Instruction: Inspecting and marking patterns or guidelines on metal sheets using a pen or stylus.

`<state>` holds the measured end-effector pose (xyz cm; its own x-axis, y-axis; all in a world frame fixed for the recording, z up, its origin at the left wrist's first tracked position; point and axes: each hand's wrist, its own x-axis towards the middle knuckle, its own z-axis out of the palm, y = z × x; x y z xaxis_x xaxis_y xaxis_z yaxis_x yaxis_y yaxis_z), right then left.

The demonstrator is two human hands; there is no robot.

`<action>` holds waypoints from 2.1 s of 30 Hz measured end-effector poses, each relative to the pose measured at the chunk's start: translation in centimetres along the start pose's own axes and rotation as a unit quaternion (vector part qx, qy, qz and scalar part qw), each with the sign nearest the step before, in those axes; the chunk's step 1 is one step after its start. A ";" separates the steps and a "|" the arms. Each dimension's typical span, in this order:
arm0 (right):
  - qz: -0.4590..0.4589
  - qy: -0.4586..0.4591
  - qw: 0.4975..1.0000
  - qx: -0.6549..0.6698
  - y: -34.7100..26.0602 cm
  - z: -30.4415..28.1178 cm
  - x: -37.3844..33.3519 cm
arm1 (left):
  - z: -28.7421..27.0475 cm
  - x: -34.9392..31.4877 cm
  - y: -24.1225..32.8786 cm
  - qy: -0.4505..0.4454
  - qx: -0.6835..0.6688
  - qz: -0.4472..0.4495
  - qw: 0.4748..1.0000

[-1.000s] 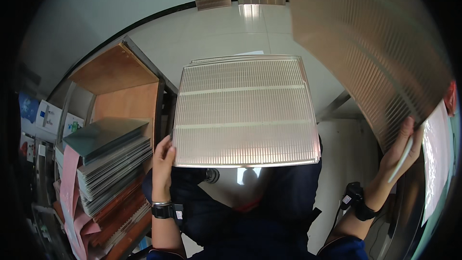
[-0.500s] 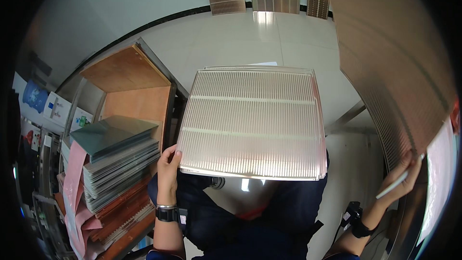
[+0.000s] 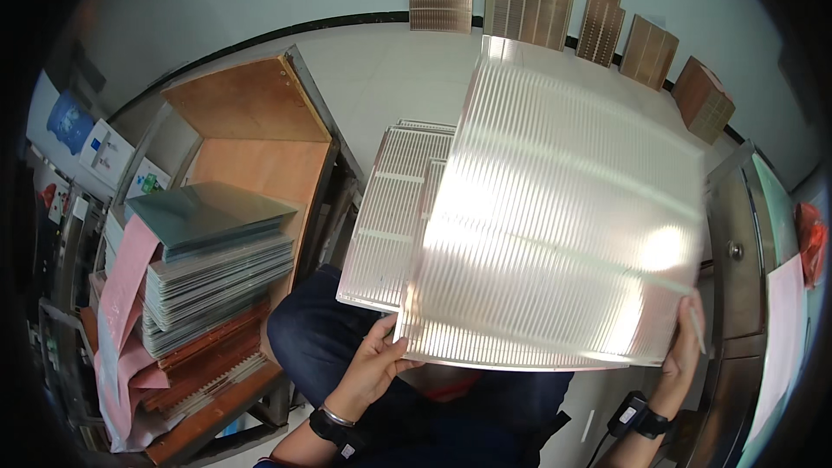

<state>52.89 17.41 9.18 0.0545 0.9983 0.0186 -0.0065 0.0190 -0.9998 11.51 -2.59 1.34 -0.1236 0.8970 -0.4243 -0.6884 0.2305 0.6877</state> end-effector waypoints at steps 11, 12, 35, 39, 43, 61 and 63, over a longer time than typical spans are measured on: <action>0.088 -0.066 0.986 -0.127 6.0 -1.5 -1.8 | 0.5 0.0 -0.4 -0.046 0.053 -0.027 0.997; 0.112 -0.076 0.985 -0.103 6.1 -1.2 -1.8 | 0.5 0.3 -0.6 -0.054 0.064 -0.012 0.996; 0.108 -0.054 0.972 0.202 9.8 0.5 -2.2 | -6.2 6.5 5.8 0.192 0.118 0.178 0.958; 0.097 -0.043 0.973 0.205 10.4 -0.4 -2.6 | -5.8 6.8 7.4 0.226 0.125 0.230 0.938; 0.118 -0.032 0.973 0.197 10.6 -1.5 -3.7 | -4.8 5.1 8.0 0.200 0.059 0.270 0.940; 0.175 0.003 0.970 0.171 10.5 -6.8 -7.5 | -2.3 -0.8 -1.2 0.016 0.098 0.063 0.993; 0.182 -0.005 0.971 0.155 10.6 -7.8 -8.5 | -1.4 -0.6 -1.7 0.003 0.092 0.049 0.995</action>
<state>60.12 8.69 -1.68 -0.0166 0.9424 -0.3341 -0.3243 -0.3212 -0.8897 11.75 -4.02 -0.37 -0.1879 0.9167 -0.3526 -0.5303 0.2075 0.8220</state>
